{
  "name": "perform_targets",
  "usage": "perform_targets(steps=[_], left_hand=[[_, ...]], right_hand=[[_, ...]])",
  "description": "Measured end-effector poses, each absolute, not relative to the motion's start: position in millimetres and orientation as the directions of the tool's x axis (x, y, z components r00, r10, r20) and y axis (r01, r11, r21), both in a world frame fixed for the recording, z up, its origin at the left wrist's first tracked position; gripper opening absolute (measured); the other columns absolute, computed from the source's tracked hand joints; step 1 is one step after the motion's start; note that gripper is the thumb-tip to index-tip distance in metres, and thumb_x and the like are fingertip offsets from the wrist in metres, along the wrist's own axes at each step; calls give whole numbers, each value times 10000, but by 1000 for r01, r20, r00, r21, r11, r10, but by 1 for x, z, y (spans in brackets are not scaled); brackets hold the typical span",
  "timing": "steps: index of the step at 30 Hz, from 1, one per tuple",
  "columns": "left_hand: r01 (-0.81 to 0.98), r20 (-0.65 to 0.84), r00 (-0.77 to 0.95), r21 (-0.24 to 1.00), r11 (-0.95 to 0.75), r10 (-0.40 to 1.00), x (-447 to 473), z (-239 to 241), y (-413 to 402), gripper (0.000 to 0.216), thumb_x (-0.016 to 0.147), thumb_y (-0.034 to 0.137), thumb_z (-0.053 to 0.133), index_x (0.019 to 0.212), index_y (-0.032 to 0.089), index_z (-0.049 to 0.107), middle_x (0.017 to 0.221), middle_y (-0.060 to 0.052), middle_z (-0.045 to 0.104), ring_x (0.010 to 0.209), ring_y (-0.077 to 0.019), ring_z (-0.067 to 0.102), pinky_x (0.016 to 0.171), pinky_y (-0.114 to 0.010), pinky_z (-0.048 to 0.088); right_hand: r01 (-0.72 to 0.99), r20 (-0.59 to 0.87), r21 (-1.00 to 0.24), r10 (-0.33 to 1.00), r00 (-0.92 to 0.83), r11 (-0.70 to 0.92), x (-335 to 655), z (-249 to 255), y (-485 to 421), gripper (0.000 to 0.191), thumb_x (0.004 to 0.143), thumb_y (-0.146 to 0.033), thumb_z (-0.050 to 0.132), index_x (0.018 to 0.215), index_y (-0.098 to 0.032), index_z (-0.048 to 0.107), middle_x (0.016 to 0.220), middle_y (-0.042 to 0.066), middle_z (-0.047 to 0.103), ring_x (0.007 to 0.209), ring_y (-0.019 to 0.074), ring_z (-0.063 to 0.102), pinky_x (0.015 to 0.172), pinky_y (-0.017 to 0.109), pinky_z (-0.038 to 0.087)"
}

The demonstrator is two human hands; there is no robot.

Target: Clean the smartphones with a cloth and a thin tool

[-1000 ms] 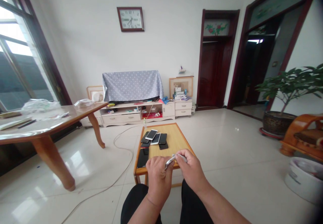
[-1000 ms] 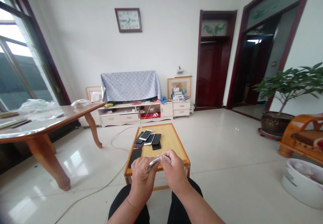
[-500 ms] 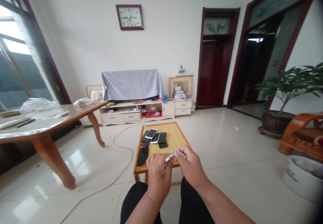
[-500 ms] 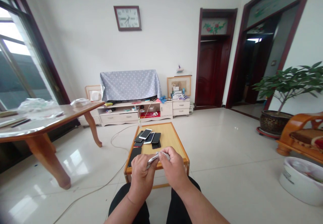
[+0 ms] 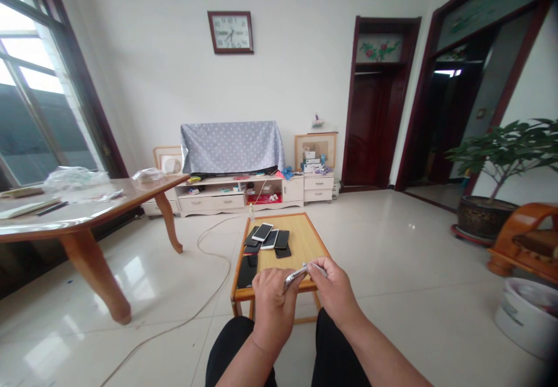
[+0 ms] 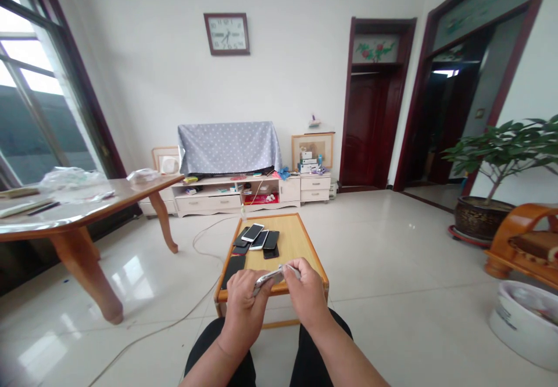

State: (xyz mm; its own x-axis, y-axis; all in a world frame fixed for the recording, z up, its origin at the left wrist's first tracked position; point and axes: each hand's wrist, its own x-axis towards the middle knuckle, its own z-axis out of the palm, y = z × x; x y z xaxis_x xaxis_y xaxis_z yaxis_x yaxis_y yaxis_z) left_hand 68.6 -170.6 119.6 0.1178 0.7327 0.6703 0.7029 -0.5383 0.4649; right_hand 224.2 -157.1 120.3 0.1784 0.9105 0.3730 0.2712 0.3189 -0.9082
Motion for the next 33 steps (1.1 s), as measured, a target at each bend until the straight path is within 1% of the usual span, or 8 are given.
perform_targets(steps=[4, 6, 10, 16, 21, 25, 29, 33], left_hand=[[712, 656, 121, 466, -525, 745, 69, 116, -170, 140, 967, 282, 562, 889, 248, 672, 814, -17, 667, 858, -203, 591, 840, -367, 356], [716, 667, 121, 455, -530, 735, 69, 116, -170, 132, 969, 285, 560, 915, 250, 675, 827, -20, 668, 868, -206, 590, 845, -368, 356], [717, 681, 133, 435, -545, 720, 69, 117, -170, 130, 972, 297, 563, 983, 268, 690, 861, -25, 681, 890, -210, 596, 853, -374, 351], [724, 679, 123, 437, -533, 724, 69, 114, -168, 129, 964, 290, 569, 950, 261, 694, 833, -24, 680, 857, -211, 595, 842, -367, 357], [718, 676, 131, 440, -540, 725, 69, 115, -169, 128, 968, 293, 567, 962, 267, 692, 853, -18, 680, 881, -207, 593, 854, -365, 347], [715, 653, 132, 458, -528, 746, 69, 115, -169, 132, 974, 299, 560, 929, 255, 676, 823, -10, 656, 864, -200, 576, 850, -364, 341], [707, 650, 139, 463, -534, 747, 68, 116, -170, 126, 983, 305, 552, 972, 273, 674, 853, -2, 654, 885, -197, 569, 863, -373, 330], [695, 641, 151, 473, -542, 753, 68, 117, -171, 124, 984, 298, 553, 945, 267, 667, 842, 1, 643, 877, -191, 559, 863, -376, 324]], right_hand=[[224, 421, -888, 905, 51, 401, 219, 124, -165, 310, 926, -504, 584, 906, -208, 675, 857, 39, 726, 789, 212, 647, 727, 297, 506], [234, 422, -888, 904, 73, 396, 220, 123, -163, 300, 922, -495, 591, 904, -208, 676, 849, 36, 723, 788, 212, 645, 735, 300, 504], [297, 367, -905, 911, 189, 304, 227, 116, -153, 324, 887, -524, 619, 850, -206, 672, 748, 19, 687, 732, 215, 621, 710, 312, 494], [183, 397, -905, 916, 50, 383, 220, 118, -160, 306, 936, -494, 580, 913, -201, 663, 857, 40, 712, 803, 216, 638, 751, 309, 500], [226, 373, -914, 917, 144, 336, 221, 118, -157, 333, 911, -517, 615, 881, -189, 666, 834, 43, 708, 804, 223, 636, 774, 323, 496], [156, 391, -912, 919, 55, 379, 218, 119, -162, 322, 933, -508, 595, 936, -194, 664, 873, 46, 714, 814, 218, 644, 756, 313, 505], [187, 381, -914, 920, 94, 360, 219, 121, -167, 330, 920, -518, 611, 903, -194, 666, 855, 48, 715, 815, 221, 641, 761, 317, 499], [208, 367, -915, 928, 69, 346, 222, 119, -165, 342, 922, -529, 600, 928, -196, 676, 863, 45, 722, 792, 212, 639, 735, 306, 495]])
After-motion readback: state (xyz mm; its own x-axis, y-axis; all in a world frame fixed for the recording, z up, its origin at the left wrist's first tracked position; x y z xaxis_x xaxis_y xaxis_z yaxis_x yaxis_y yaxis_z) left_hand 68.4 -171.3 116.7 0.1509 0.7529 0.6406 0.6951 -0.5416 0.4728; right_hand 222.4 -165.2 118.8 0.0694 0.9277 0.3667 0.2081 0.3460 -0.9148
